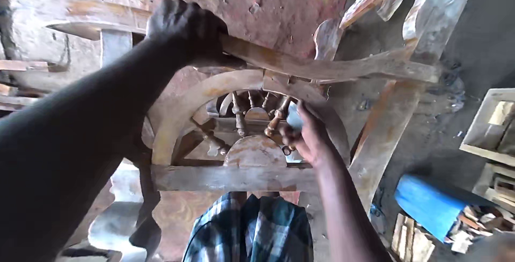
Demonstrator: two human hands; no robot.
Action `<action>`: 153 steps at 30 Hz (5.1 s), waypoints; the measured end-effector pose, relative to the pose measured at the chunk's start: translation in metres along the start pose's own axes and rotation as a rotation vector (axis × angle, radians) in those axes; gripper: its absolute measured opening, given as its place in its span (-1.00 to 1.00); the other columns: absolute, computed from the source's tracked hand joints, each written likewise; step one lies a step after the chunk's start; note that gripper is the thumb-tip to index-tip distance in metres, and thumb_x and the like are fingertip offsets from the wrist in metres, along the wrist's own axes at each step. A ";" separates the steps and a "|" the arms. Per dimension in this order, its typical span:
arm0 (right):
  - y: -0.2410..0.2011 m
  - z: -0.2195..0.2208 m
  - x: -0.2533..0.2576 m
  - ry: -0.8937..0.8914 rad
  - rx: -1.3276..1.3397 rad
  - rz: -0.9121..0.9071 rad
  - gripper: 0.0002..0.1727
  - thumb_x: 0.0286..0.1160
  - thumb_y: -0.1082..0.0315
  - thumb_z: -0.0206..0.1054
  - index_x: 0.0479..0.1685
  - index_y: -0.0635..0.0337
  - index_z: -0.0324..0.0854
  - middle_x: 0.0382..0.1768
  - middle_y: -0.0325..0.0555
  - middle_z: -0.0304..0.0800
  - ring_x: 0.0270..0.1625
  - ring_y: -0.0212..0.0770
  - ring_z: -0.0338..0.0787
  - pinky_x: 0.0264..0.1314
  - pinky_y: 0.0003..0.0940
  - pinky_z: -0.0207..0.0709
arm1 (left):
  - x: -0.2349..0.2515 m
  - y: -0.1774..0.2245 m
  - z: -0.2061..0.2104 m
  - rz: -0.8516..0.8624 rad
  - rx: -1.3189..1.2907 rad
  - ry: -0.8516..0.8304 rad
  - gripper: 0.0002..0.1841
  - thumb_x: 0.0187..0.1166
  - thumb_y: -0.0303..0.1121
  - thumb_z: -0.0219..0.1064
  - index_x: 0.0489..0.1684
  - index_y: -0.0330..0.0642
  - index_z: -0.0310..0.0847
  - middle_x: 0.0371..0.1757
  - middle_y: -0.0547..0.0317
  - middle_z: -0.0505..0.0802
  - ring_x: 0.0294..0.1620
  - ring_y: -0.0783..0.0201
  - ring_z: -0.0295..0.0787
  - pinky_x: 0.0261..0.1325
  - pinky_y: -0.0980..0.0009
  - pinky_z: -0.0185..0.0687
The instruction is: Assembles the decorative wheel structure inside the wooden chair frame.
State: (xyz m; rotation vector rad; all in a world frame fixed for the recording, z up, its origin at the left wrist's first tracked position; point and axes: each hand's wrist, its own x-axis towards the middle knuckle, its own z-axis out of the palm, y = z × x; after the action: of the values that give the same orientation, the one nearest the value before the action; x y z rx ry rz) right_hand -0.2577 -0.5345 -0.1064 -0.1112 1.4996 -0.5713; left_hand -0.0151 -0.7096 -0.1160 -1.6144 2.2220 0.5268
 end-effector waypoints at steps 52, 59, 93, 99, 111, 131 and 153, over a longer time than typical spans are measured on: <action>0.008 -0.010 -0.003 0.003 -1.520 -0.882 -0.43 0.84 -0.05 0.04 0.80 -0.26 0.32 0.59 -0.27 0.62 0.16 -0.03 0.89 0.10 0.19 0.72 | -0.139 0.168 0.144 -0.140 -0.664 0.594 -0.52 0.57 -0.14 0.30 0.37 -0.25 0.56 -0.33 0.21 0.91 -0.12 0.32 0.90 0.89 0.11 -0.02; 0.048 -0.041 -0.027 -0.040 -1.617 -1.032 -0.57 0.75 0.06 0.13 0.45 -0.09 0.68 0.36 -0.26 0.81 -0.26 -0.14 0.92 -0.34 -0.05 0.78 | -0.166 0.175 0.164 -0.144 -0.560 0.659 -0.38 0.58 -0.06 0.28 0.58 -0.23 0.42 0.10 0.11 0.93 0.33 0.17 0.82 0.83 -0.07 0.05; 0.038 -0.043 0.028 -0.186 -1.565 -1.283 -0.52 0.73 0.24 0.14 0.61 -0.05 0.56 0.58 -0.27 0.62 0.37 -0.08 0.72 0.47 0.04 0.44 | -0.158 0.164 0.159 -0.110 -0.581 0.575 -0.34 0.57 -0.05 0.19 0.68 -0.11 0.37 -0.06 0.21 0.94 0.23 0.20 0.81 0.77 -0.09 0.07; 0.058 -0.068 0.018 -0.119 -1.477 -1.319 -0.54 0.79 0.21 0.11 0.60 -0.05 0.58 0.54 -0.28 0.68 0.63 -0.11 0.56 0.76 0.05 0.22 | -0.162 0.163 0.159 -0.089 -0.590 0.517 -0.36 0.63 -0.03 0.15 0.70 -0.08 0.33 -0.01 0.24 0.93 0.30 0.18 0.79 0.80 -0.15 0.00; 0.088 -0.065 -0.022 0.190 -1.191 -1.105 -0.50 0.85 0.09 -0.06 0.36 0.12 0.72 0.44 -0.09 0.73 0.60 -0.08 0.55 0.75 0.03 0.23 | -0.161 0.133 0.151 0.194 -0.458 0.407 -0.36 0.69 -0.01 0.05 0.75 -0.06 0.27 0.13 0.22 0.91 0.26 0.21 0.79 0.69 -0.18 0.10; 0.040 0.014 -0.017 0.175 -0.987 -0.416 -0.57 0.73 0.24 0.05 0.43 0.20 0.58 0.40 0.22 0.62 0.49 0.14 0.54 0.48 0.30 0.32 | -0.158 0.131 0.156 0.187 -0.354 0.516 -0.59 0.77 -0.10 -0.06 0.21 0.05 0.73 0.17 0.24 0.89 0.51 0.15 0.63 0.66 -0.08 0.20; 0.013 0.018 -0.032 0.080 -0.963 -0.191 -0.55 0.51 0.15 0.19 0.33 0.10 0.61 -0.15 0.12 0.67 -0.14 0.05 0.62 -0.27 0.12 0.41 | -0.155 0.126 0.154 0.194 -0.380 0.473 -0.60 0.75 -0.08 -0.05 0.21 0.08 0.71 0.15 0.31 0.90 0.48 0.20 0.67 0.68 -0.08 0.23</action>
State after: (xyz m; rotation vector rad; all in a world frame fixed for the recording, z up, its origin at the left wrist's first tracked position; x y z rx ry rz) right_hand -0.2354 -0.5152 -0.0809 -0.9901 1.7414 0.0459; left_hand -0.0806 -0.4706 -0.1642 -1.8727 2.7807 0.7161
